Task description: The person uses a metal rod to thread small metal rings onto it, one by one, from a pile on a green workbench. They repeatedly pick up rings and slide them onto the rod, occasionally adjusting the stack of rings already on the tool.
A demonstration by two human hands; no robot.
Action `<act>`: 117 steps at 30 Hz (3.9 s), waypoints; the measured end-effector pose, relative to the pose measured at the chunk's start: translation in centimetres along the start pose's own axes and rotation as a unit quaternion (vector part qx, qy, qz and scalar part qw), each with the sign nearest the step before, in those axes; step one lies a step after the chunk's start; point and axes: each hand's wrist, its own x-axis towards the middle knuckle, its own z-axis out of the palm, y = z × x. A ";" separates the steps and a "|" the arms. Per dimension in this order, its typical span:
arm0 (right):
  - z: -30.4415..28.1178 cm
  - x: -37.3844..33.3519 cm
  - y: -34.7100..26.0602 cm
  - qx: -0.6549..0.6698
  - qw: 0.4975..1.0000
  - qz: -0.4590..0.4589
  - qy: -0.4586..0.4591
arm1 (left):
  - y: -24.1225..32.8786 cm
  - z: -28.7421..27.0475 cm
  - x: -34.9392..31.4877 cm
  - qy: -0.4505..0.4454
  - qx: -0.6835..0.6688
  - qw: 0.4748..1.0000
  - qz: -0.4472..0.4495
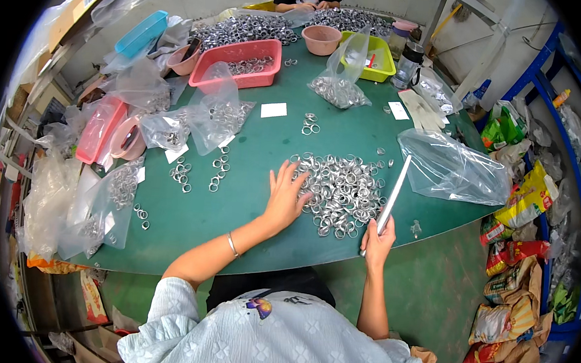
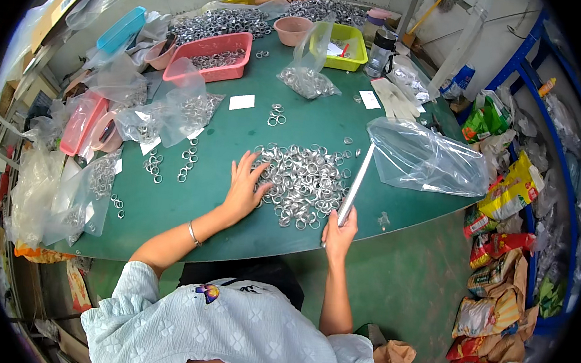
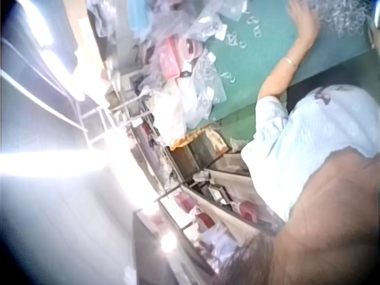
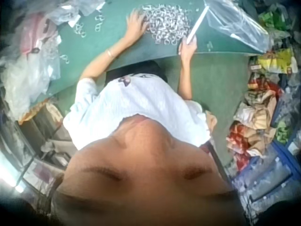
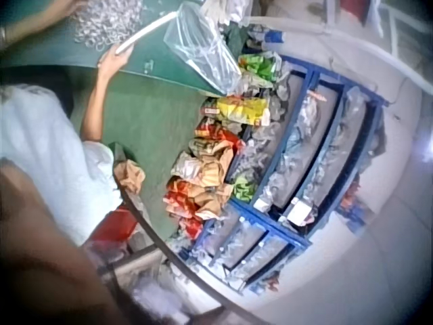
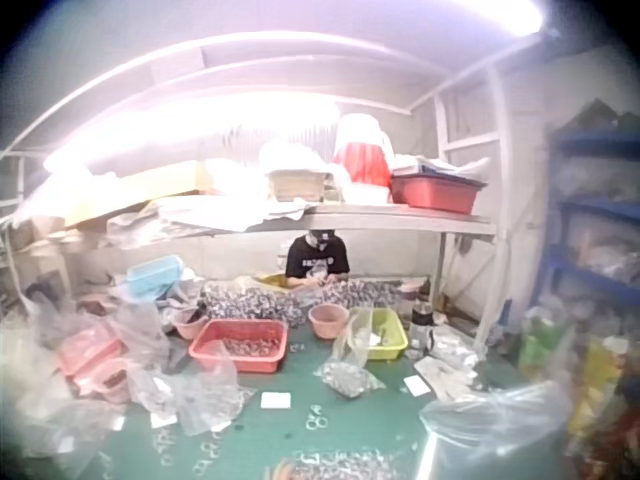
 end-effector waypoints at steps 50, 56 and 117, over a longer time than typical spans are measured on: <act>6.5 -10.9 -9.9 0.062 0.955 0.109 -0.268 | 2.9 -19.3 -6.2 -0.104 -0.696 0.697 -0.137; 7.9 -11.7 -10.3 0.080 0.939 0.113 -0.314 | 2.0 -20.7 -7.4 -0.096 -0.688 0.705 -0.142; 8.9 -8.9 -9.6 -0.091 0.819 0.219 -0.523 | -5.5 -18.2 -6.3 -0.237 -0.689 0.663 -0.172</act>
